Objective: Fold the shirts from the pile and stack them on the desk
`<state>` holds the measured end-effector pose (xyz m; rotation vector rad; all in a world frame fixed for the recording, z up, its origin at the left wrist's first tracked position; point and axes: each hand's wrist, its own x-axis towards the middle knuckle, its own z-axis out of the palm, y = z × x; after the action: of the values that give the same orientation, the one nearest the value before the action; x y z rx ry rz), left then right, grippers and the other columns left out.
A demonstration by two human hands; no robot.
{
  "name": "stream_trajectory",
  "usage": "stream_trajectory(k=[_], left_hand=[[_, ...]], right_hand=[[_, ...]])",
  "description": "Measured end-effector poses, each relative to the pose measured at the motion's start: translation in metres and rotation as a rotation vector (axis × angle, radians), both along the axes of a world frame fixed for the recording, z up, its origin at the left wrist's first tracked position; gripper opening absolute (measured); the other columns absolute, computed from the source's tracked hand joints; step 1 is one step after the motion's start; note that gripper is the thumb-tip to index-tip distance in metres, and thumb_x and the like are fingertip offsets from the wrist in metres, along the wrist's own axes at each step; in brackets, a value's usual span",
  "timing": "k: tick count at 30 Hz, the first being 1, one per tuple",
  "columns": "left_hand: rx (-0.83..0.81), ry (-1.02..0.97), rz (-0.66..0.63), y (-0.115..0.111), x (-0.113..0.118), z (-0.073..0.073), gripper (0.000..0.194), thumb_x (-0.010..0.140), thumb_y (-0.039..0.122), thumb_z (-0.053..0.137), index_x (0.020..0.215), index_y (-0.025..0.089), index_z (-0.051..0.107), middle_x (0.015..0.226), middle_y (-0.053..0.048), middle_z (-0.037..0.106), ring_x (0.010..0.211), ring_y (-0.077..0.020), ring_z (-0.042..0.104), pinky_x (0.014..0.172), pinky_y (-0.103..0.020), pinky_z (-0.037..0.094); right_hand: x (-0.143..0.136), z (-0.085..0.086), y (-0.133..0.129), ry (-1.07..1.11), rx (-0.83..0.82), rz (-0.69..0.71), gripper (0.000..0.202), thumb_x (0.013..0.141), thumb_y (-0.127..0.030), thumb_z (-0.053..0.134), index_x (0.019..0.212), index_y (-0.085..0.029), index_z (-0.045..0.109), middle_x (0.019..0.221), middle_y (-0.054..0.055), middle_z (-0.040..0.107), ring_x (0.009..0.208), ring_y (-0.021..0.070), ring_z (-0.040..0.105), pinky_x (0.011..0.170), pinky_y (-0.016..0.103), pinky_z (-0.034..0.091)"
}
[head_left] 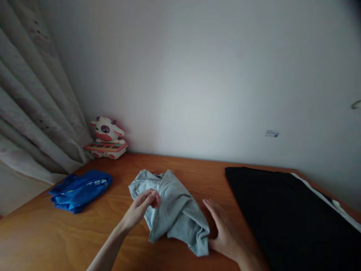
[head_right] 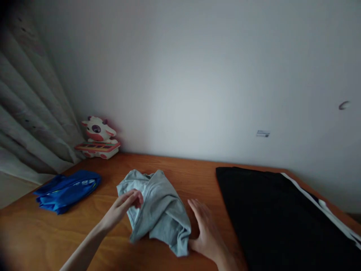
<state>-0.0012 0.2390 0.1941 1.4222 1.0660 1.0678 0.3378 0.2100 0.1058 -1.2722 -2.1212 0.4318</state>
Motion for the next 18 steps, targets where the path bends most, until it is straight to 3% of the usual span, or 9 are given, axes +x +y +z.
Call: stream_trajectory(k=[1, 3, 7, 10, 13, 18], left_hand=[[0.095, 0.074, 0.153, 0.009, 0.005, -0.012, 0.036, 0.08, 0.057, 0.071, 0.08, 0.021, 0.074, 0.08, -0.007, 0.068, 0.08, -0.0226, 0.063, 0.08, -0.033, 0.051], [0.237, 0.229, 0.292, 0.021, 0.015, -0.036, 0.028, 0.077, 0.05, 0.076, 0.09, 0.024, 0.076, 0.099, -0.009, 0.07, 0.099, -0.0274, 0.063, 0.096, -0.036, 0.048], [0.378, 0.453, 0.254, 0.023, 0.021, -0.066, 0.039, 0.082, 0.046, 0.07, 0.117, 0.027, 0.07, 0.124, -0.011, 0.066, 0.123, -0.0323, 0.057, 0.112, -0.047, 0.04], [0.421, 0.59, 0.274, 0.018, 0.015, -0.077, 0.053, 0.086, 0.049, 0.065, 0.133, 0.026, 0.058, 0.136, -0.012, 0.06, 0.129, -0.0334, 0.054, 0.112, -0.054, 0.04], [0.429, 0.68, 0.358, 0.017, 0.01, -0.084, 0.066, 0.085, 0.054, 0.063, 0.141, 0.022, 0.049, 0.139, -0.014, 0.058, 0.13, -0.0336, 0.054, 0.11, -0.057, 0.043], [0.446, 0.766, 0.353, 0.016, 0.014, -0.088, 0.063, 0.085, 0.059, 0.061, 0.136, 0.023, 0.054, 0.137, -0.014, 0.061, 0.129, -0.036, 0.055, 0.109, -0.062, 0.043]], right_hand=[[-0.003, 0.006, -0.001, -0.022, -0.032, 0.02, 0.088, 0.071, -0.034, 0.076, 0.15, -0.02, 0.042, 0.153, 0.015, 0.046, 0.144, 0.0345, 0.039, 0.119, 0.052, 0.033], [-0.008, 0.017, -0.002, -0.037, -0.085, 0.029, 0.069, 0.07, -0.029, 0.074, 0.136, -0.023, 0.058, 0.143, 0.013, 0.056, 0.136, 0.0331, 0.048, 0.117, 0.05, 0.035], [-0.018, 0.024, -0.005, 0.032, -0.096, -0.036, 0.036, 0.071, -0.017, 0.066, 0.105, -0.025, 0.071, 0.116, 0.008, 0.069, 0.114, 0.0274, 0.061, 0.105, 0.042, 0.046], [-0.022, 0.014, -0.003, 0.111, -0.094, -0.102, 0.025, 0.071, -0.012, 0.061, 0.092, -0.024, 0.068, 0.099, 0.006, 0.071, 0.099, 0.0252, 0.065, 0.091, 0.036, 0.051], [-0.021, 0.002, 0.003, 0.267, -0.079, -0.143, 0.026, 0.074, -0.011, 0.057, 0.093, -0.024, 0.066, 0.094, 0.005, 0.072, 0.089, 0.0226, 0.067, 0.08, 0.031, 0.054], [-0.006, -0.009, 0.02, 0.489, 0.177, -0.27, 0.042, 0.073, -0.009, 0.051, 0.11, -0.023, 0.066, 0.108, 0.008, 0.072, 0.101, 0.0235, 0.068, 0.087, 0.033, 0.055]])
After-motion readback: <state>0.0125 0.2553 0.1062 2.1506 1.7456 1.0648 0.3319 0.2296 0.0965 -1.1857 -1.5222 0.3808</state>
